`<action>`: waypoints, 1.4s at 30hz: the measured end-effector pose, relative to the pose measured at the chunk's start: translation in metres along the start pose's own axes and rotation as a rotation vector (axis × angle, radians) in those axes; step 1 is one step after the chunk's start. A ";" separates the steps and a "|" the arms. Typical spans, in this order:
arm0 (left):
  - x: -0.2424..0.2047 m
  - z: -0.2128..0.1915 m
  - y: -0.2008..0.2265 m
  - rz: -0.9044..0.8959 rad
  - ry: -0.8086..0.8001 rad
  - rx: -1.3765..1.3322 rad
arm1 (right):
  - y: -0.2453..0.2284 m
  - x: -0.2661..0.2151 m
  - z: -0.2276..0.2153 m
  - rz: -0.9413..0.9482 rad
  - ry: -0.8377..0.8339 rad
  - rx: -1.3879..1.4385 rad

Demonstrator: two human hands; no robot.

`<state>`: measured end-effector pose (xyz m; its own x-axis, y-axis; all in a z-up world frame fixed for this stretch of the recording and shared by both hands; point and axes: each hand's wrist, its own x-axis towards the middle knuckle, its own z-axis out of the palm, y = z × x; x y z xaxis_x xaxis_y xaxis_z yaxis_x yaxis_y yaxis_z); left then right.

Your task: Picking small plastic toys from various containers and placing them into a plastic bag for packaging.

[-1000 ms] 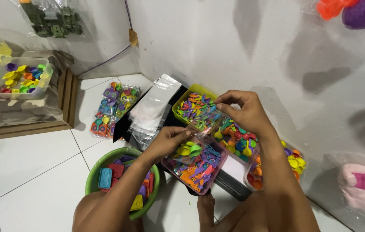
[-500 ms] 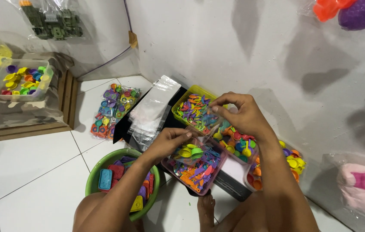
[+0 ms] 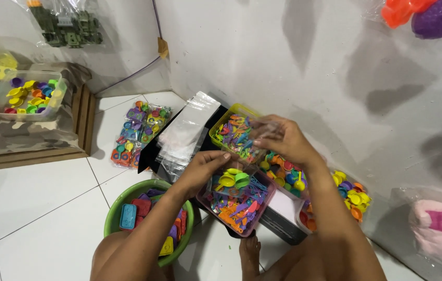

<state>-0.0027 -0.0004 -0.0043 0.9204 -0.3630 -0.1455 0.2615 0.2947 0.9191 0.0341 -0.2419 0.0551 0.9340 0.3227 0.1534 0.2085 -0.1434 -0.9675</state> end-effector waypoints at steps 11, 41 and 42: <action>-0.001 0.006 0.007 -0.046 0.060 -0.091 | 0.005 0.011 0.012 -0.014 0.112 0.125; 0.003 -0.003 -0.007 0.041 -0.008 -0.009 | 0.039 0.015 0.017 0.161 0.044 0.028; 0.003 -0.004 -0.007 0.054 -0.022 -0.002 | 0.038 0.015 0.017 0.156 0.043 0.027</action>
<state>-0.0003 0.0000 -0.0128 0.9266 -0.3657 -0.0875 0.2122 0.3165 0.9245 0.0516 -0.2266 0.0172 0.9661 0.2579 0.0084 0.0521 -0.1630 -0.9852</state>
